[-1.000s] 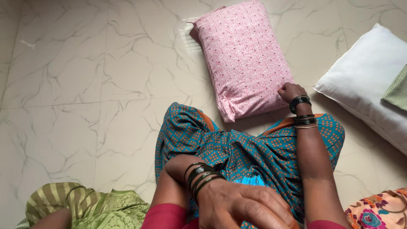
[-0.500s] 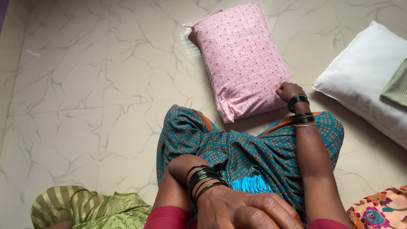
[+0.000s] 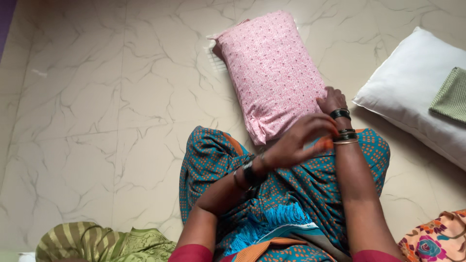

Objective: The person sits on a tiled floor and folds two pillowcases by hand. First, a light green pillowcase is folded into a small square and placed on a white pillow. Then, a pink patterned pillowcase is removed from a pillow, unfolded, and folded into a neat square on the same white pillow.

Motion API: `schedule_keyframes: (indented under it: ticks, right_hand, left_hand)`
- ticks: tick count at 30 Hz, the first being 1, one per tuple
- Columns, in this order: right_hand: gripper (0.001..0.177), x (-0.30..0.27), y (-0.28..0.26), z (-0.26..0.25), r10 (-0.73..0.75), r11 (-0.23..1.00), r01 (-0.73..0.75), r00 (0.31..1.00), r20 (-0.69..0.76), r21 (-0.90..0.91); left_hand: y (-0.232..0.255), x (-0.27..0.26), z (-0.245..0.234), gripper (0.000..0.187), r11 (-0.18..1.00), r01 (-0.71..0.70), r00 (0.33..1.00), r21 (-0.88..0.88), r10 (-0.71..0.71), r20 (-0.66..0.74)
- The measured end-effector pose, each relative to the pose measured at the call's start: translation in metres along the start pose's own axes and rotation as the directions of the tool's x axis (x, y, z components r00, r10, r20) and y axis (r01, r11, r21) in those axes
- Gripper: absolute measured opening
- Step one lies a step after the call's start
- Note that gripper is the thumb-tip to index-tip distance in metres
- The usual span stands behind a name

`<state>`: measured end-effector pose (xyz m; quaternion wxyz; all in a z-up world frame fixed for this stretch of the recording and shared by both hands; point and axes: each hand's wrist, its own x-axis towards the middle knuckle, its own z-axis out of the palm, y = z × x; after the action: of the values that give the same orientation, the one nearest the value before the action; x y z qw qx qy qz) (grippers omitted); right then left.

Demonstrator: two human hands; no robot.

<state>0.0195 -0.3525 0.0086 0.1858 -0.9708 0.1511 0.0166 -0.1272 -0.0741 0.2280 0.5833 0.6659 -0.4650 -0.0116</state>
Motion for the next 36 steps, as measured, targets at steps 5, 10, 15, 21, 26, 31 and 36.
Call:
schedule_keyframes:
  ticks: [5, 10, 15, 21, 26, 31, 36]
  right_hand:
    - [0.097, 0.012, -0.001, 0.004, 0.148, 0.984, -0.154, 0.986, 0.076, 0.087]
    - [0.087, 0.015, -0.005, 0.015, -0.196, 0.953, 0.170, 0.977, 0.085, 0.250]
    - [0.078, -0.010, -0.028, 0.021, -0.370, 0.918, 0.137, 0.629, 0.683, 0.372]
    - [0.053, -0.038, -0.055, 0.063, -0.562, 0.820, 0.406, 0.430, 0.707, 0.405]
    - [0.053, 0.005, -0.042, 0.053, -0.299, 0.943, 0.194, 0.849, 0.435, 0.270]
    - [0.051, 0.004, -0.023, 0.054, -0.165, 0.982, 0.117, 0.916, 0.366, 0.150]
    - [0.049, 0.001, -0.023, 0.047, -0.162, 0.983, 0.121, 0.919, 0.358, 0.134]
  left_hand:
    - [-0.185, -0.051, 0.043, 0.066, 0.700, 0.342, 0.909, 0.627, -0.416, -0.031]
    - [-0.276, -0.096, 0.006, 0.079, 0.344, 0.388, 0.769, 0.855, -0.632, -0.095]
    - [-0.322, -0.086, -0.097, 0.080, -0.205, 0.921, 0.145, 0.332, -0.609, -0.780]
    - [-0.297, -0.134, -0.198, 0.060, -0.219, 0.767, 0.538, 0.604, -0.295, -0.790]
    - [-0.277, -0.110, -0.126, 0.087, 0.264, 0.507, 0.860, 0.820, -0.215, -0.463]
    - [-0.286, -0.076, -0.091, 0.105, 0.325, 0.436, 0.879, 0.839, -0.354, -0.319]
    - [-0.316, -0.061, -0.111, 0.105, 0.193, 0.592, 0.714, 0.782, -0.576, -0.399]
